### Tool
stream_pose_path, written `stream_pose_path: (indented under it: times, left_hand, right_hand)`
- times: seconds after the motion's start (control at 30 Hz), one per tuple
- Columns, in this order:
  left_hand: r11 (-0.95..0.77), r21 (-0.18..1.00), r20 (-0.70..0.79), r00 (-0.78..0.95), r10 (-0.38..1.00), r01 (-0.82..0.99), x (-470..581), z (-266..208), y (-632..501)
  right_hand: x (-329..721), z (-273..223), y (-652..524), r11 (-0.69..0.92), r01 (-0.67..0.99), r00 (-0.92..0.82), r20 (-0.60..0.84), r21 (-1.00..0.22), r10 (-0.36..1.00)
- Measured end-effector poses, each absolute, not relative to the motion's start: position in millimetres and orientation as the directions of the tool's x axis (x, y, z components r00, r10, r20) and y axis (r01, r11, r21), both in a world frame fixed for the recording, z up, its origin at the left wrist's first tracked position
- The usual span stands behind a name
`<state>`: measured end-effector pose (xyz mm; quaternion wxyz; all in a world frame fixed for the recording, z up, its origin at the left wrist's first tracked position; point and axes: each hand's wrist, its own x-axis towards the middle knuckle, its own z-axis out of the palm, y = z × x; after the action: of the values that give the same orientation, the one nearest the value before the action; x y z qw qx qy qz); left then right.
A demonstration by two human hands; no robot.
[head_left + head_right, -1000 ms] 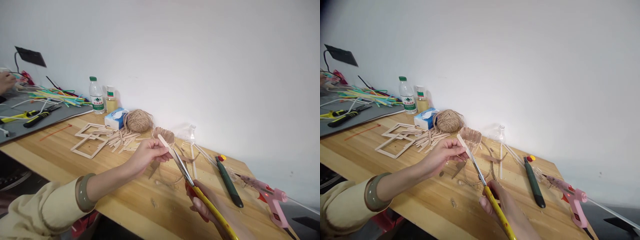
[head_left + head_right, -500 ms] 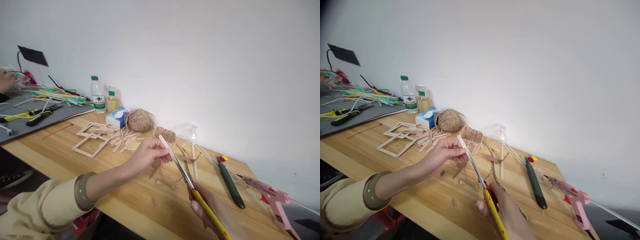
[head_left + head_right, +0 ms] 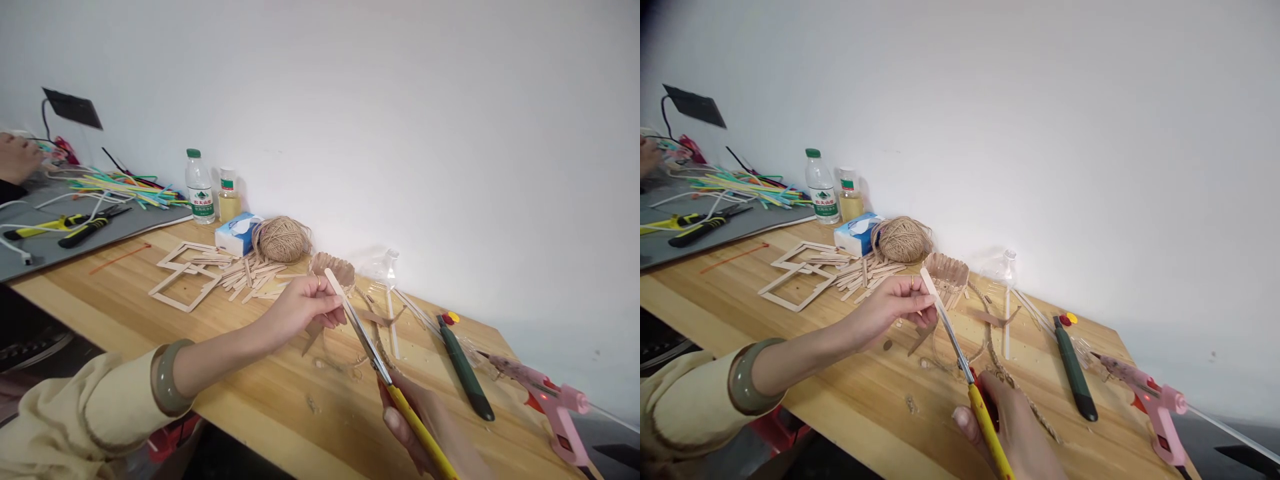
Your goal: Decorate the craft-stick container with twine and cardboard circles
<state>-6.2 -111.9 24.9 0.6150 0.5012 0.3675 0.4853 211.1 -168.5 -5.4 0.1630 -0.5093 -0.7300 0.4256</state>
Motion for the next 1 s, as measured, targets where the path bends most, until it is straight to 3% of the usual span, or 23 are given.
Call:
stream_pose_path:
  times: [0.3,1.0]
  left_hand:
    - [-0.052,0.969,0.089,0.147,0.985,-0.242,-15.9,27.9,-100.0]
    - [-0.036,0.967,0.08,0.163,0.983,-0.254,-18.1,27.6,-100.7]
  right_hand:
    - [216.0,-11.4,-170.5,0.127,0.617,-0.412,-0.181,-0.777,0.893]
    - [211.1,-3.7,-178.5,0.053,0.65,-0.355,-0.242,-0.758,0.903]
